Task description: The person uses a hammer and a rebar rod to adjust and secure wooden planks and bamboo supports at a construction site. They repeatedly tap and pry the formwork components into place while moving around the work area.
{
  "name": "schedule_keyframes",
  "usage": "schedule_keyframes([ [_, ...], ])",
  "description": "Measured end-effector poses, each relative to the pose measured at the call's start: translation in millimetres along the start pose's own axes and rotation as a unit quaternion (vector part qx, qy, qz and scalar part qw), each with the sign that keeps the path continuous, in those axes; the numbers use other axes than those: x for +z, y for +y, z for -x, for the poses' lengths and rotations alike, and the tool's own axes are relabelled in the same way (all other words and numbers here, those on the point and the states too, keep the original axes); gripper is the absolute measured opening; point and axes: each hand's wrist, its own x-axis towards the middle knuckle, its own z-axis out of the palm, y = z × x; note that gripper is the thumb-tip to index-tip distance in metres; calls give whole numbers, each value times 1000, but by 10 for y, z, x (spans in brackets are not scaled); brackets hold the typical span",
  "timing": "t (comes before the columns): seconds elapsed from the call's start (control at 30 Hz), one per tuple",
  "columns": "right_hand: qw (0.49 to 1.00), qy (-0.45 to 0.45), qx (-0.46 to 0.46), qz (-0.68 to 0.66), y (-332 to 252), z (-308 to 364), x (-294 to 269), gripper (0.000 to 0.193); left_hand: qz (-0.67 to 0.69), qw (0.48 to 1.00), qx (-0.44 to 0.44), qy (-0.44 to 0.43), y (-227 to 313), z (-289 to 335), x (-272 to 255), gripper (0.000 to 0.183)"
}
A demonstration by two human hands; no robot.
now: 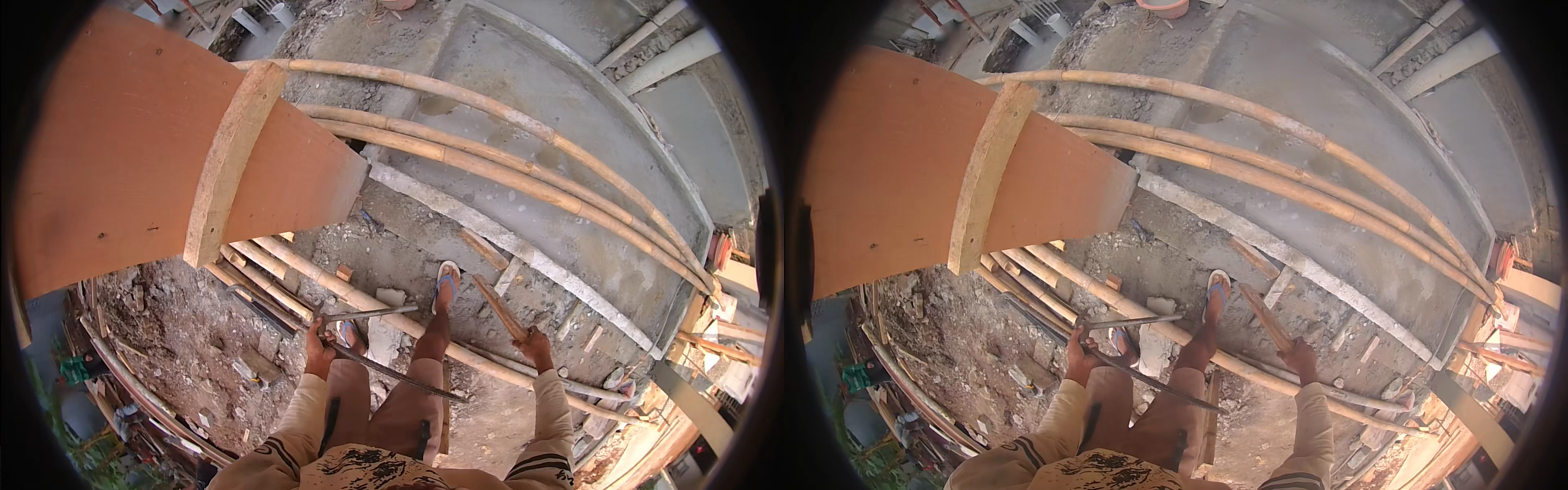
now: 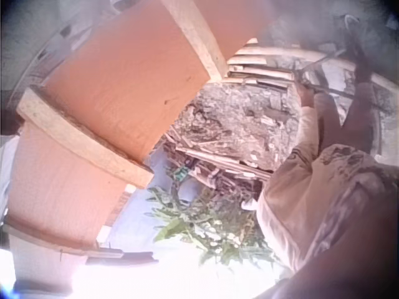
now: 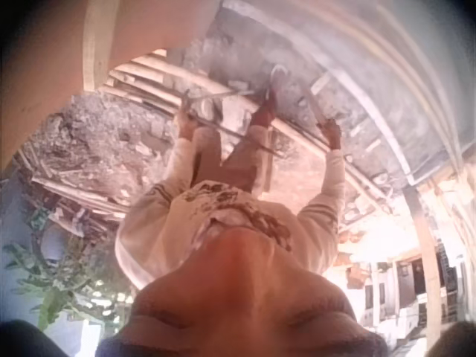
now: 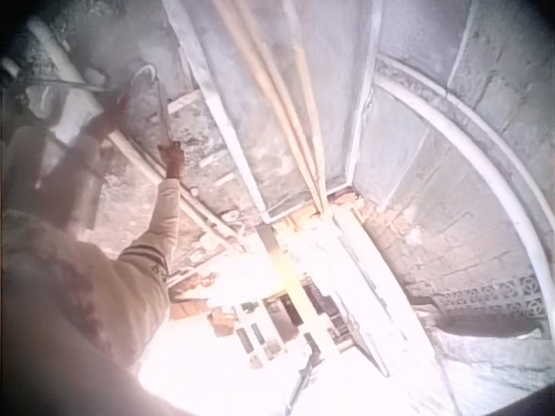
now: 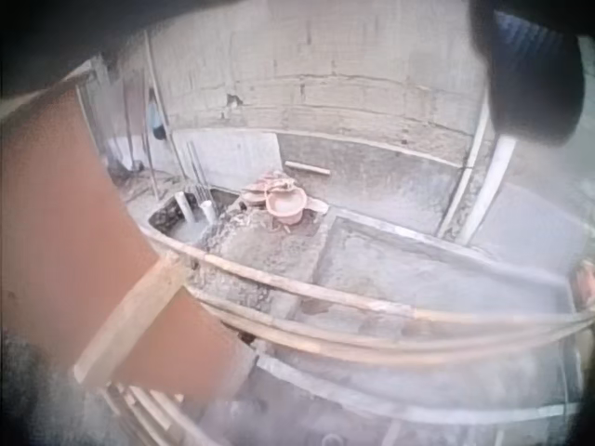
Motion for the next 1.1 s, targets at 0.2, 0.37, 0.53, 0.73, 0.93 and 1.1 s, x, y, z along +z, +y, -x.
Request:
schedule_keyframes([
  [0.2,985,-40,-113,126,-1461,-1167,195,79,16,999,-27,30,-149,-145,-293,15],
  [0.37,986,-73,-133,66,-2438,-1419,382,76,122,991,-61,-3,-362,-243,-508,14],
  [0.53,960,-182,-206,-53,-3068,-1187,772,62,266,958,-105,9,-736,-589,-1408,18],
  [0.73,850,-450,-247,-118,-4001,-363,1565,50,316,945,-89,4,-703,-519,-2043,16],
  [0.93,752,-629,-194,-46,-4481,153,2465,60,440,895,-73,-23,-744,-458,-2451,15],
  [1.1,742,-646,-171,59,-4882,-40,3083,64,468,881,-63,-21,-577,-361,-2633,17],
])
